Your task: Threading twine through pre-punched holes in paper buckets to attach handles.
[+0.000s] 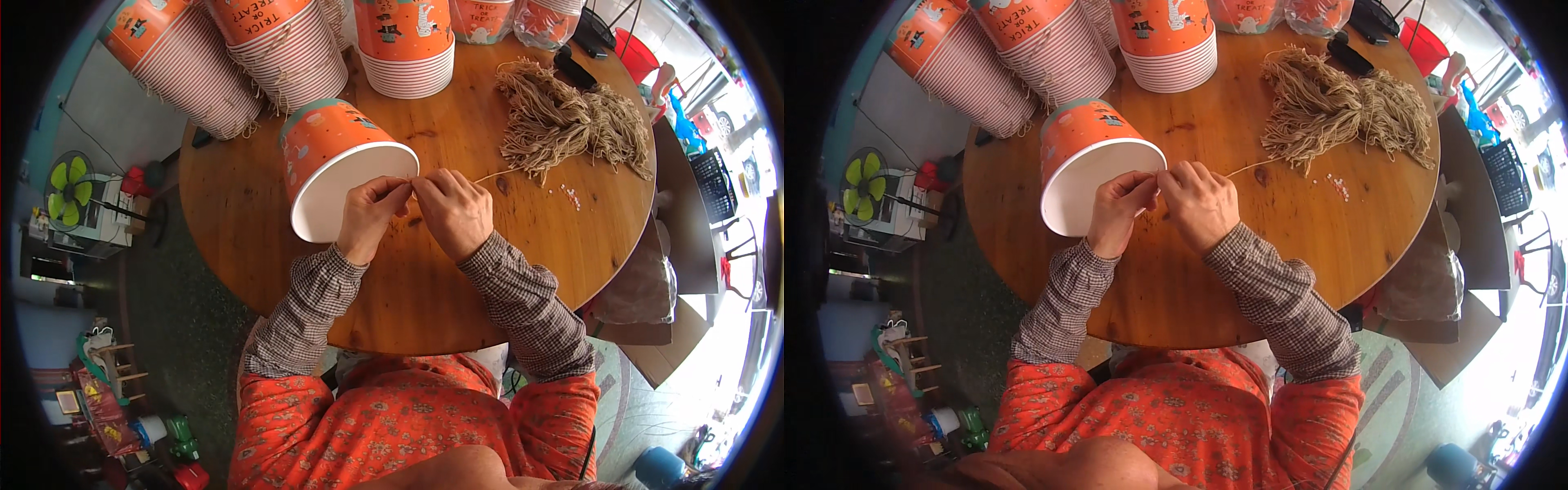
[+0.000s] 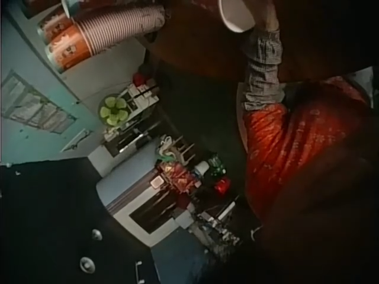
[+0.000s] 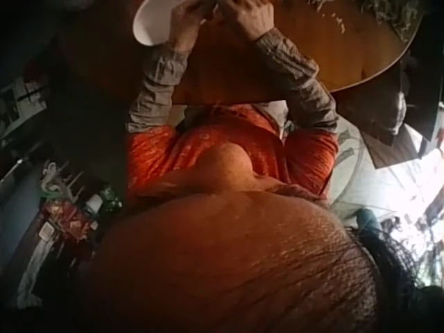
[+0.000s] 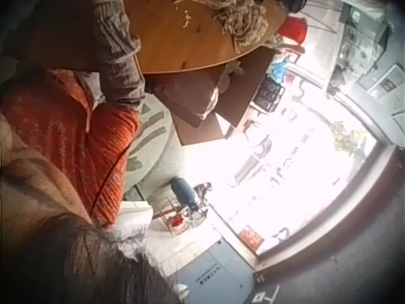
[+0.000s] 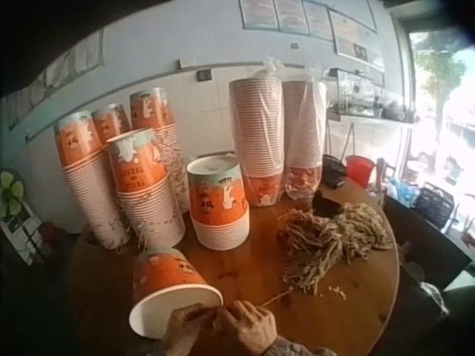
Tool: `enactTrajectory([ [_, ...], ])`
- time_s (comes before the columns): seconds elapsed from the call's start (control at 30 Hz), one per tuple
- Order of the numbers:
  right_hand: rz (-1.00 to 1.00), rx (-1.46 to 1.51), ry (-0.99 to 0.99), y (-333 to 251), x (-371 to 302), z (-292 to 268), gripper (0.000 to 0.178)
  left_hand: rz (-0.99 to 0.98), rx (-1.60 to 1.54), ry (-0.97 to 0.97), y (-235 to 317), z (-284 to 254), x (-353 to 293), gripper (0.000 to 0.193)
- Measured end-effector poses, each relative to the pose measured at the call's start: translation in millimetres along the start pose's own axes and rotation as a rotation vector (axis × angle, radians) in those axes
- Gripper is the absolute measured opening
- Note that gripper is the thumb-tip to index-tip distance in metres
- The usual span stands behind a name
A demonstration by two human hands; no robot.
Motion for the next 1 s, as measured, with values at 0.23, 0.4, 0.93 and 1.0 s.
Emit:
enactTrajectory([
  [0.23,0.103,0.059,-0.045,-3.6,1.9,-0.7,0.012,0.032,-0.031,0.0,-1.9,2.8,-0.2,0.013],
  [0.4,0.173,0.11,-0.054,-2.5,1.3,1.3,0.009,0.079,-0.057,-0.006,-0.4,5.8,-2.1,0.014],
  [0.93,0.502,0.69,-0.183,1.9,5.4,1.0,0.01,0.135,0.187,-0.018,-0.7,-1.0,0.7,0.01],
  [1.0,0.524,0.725,-0.202,0.3,7.4,-2.8,0.011,0.155,0.145,-0.014,0.9,-1.9,0.3,0.01],
])
Point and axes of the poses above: each hand's wrist, its own x-axis towards the middle knuckle, its own z-axis out of the palm, y = z × x, the point moved 1 cm from there along x, towards the middle knuckle, and after that the axes turned 9 degrees about -x, right-handed, at the moved point
